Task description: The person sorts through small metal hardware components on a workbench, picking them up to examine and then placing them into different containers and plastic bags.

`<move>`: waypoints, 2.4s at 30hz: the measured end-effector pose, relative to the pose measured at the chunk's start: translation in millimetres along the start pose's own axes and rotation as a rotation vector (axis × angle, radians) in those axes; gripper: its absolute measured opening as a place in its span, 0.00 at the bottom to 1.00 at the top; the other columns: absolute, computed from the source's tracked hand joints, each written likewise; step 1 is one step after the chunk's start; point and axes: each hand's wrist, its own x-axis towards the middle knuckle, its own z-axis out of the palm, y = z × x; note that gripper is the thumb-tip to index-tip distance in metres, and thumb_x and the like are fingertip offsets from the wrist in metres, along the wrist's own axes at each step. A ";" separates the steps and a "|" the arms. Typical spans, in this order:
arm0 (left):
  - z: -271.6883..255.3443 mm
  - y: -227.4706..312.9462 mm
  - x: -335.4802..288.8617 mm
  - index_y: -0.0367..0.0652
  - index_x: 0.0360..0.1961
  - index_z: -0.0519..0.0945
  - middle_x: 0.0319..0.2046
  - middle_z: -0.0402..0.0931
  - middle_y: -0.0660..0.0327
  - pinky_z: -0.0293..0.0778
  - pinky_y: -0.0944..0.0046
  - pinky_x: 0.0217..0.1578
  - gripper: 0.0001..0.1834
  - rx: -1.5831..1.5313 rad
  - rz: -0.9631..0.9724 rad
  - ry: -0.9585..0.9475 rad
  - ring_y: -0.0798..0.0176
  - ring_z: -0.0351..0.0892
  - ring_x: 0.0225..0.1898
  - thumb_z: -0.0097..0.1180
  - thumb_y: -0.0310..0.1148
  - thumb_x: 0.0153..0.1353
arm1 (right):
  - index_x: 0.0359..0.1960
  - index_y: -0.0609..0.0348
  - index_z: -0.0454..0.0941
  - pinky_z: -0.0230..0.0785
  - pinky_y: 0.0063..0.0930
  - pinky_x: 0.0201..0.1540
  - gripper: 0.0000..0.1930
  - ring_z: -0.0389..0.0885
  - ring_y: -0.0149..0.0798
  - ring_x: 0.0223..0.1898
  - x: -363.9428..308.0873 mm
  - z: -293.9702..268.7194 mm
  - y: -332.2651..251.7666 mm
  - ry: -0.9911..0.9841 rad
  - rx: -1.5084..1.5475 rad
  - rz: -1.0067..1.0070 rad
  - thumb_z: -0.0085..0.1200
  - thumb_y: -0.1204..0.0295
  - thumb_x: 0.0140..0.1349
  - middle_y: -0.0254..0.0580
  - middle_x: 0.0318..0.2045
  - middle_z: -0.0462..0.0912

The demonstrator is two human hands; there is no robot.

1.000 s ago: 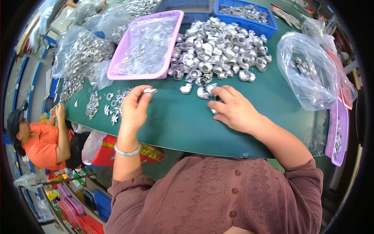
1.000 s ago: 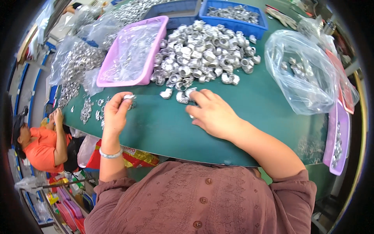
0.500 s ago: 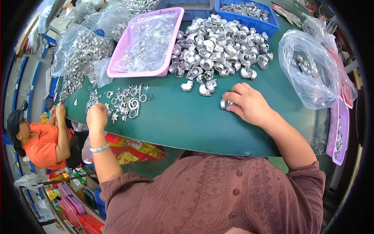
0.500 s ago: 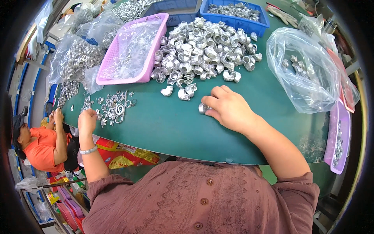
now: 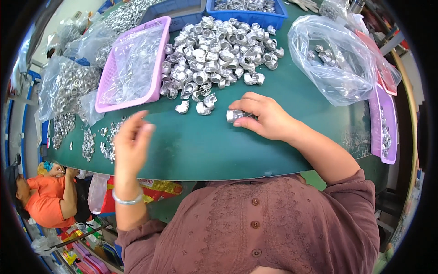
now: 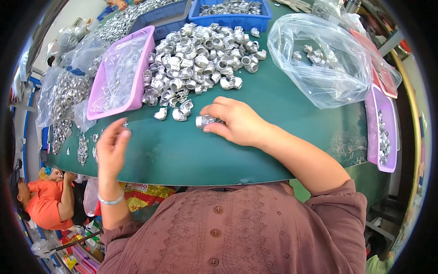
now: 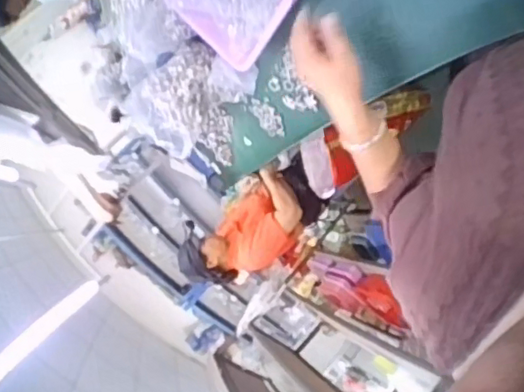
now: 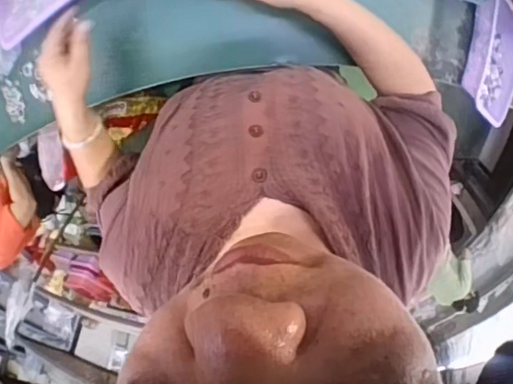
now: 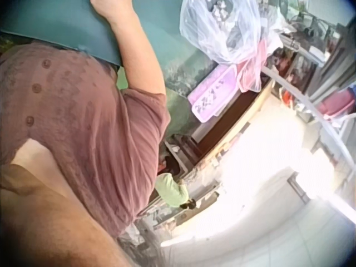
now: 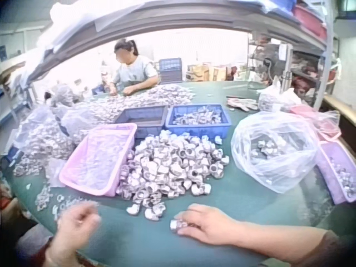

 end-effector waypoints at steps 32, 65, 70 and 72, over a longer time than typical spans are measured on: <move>154.2 65.2 21.4 0.38 0.44 0.69 0.37 0.72 0.60 0.75 0.67 0.38 0.19 -1.088 -0.207 -0.524 0.66 0.75 0.37 0.59 0.27 0.50 | 0.43 0.60 0.64 0.69 0.28 0.35 0.25 0.73 0.39 0.39 -28.5 -31.7 3.3 0.200 0.069 -0.093 0.61 0.80 0.41 0.46 0.42 0.67; 157.0 62.2 17.1 0.37 0.46 0.69 0.35 0.71 0.66 0.69 0.75 0.39 0.22 -1.089 -0.160 -0.548 0.75 0.69 0.35 0.60 0.22 0.49 | 0.47 0.58 0.71 0.67 0.19 0.32 0.24 0.73 0.26 0.30 -34.5 -28.1 10.9 0.259 0.575 0.125 0.58 0.82 0.45 0.35 0.33 0.74; 157.7 60.4 19.7 0.36 0.47 0.69 0.34 0.71 0.66 0.70 0.74 0.38 0.22 -1.094 -0.158 -0.551 0.74 0.70 0.34 0.59 0.22 0.48 | 0.46 0.58 0.71 0.67 0.19 0.32 0.23 0.72 0.25 0.30 -33.3 -28.6 12.2 0.254 0.547 0.106 0.58 0.82 0.45 0.34 0.33 0.74; 157.2 59.5 15.8 0.36 0.47 0.69 0.35 0.72 0.65 0.72 0.72 0.38 0.23 -1.095 -0.185 -0.550 0.74 0.71 0.34 0.60 0.22 0.47 | 0.46 0.58 0.71 0.67 0.19 0.32 0.22 0.72 0.25 0.30 -36.6 -27.5 10.3 0.249 0.527 0.105 0.58 0.82 0.45 0.34 0.33 0.74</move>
